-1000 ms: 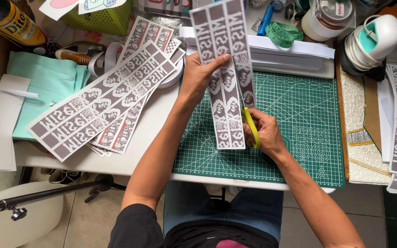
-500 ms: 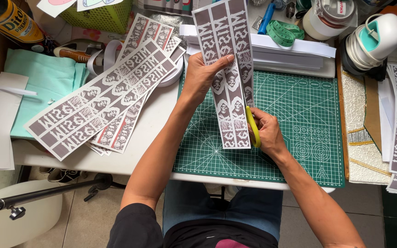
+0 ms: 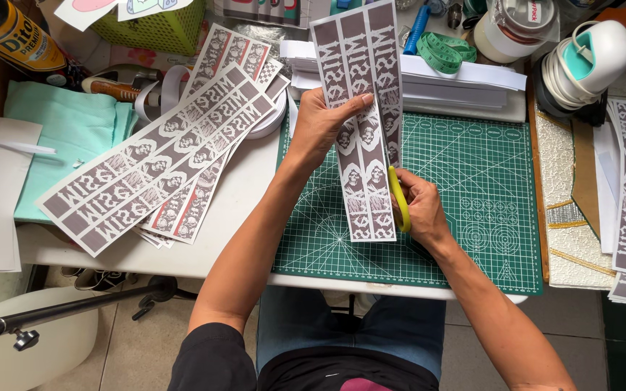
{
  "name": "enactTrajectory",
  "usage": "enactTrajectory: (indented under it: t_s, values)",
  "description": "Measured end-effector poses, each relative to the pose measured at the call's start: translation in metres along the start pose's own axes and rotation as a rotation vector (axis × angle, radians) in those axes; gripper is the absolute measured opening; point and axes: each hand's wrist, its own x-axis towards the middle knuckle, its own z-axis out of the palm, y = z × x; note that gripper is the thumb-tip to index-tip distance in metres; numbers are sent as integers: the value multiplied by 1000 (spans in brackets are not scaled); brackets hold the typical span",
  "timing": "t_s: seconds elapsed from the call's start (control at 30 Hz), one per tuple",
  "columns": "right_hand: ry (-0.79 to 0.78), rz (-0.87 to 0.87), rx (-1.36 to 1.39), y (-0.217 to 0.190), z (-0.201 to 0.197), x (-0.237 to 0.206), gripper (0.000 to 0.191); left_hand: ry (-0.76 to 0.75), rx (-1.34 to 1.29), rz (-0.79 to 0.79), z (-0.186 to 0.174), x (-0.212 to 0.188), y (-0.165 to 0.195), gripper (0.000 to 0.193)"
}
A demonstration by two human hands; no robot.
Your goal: The person uses yellow-handled scissors to cut a printed sticker sheet into individual strips and then separates the strips. The cut pieces are placed on a green cutting mat on the workbench.
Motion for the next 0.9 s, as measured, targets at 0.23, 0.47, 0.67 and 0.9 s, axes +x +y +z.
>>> enactTrajectory:
  t_s: [0.23, 0.47, 0.67, 0.9]
  values:
    - [-9, -50, 51, 3, 0, 0, 39, -20, -6, -7, 3, -1, 0, 20]
    - [25, -43, -34, 2, 0, 0, 39, -38, 22, -19, 5, -3, -4, 20]
    - [6, -75, 0, -2, 0, 0, 41, -36, 50, -30, 4, -1, -6, 20]
    - [16, -48, 39, -3, 0, -1, 40, -63, 7, -57, 10, -4, -7, 20]
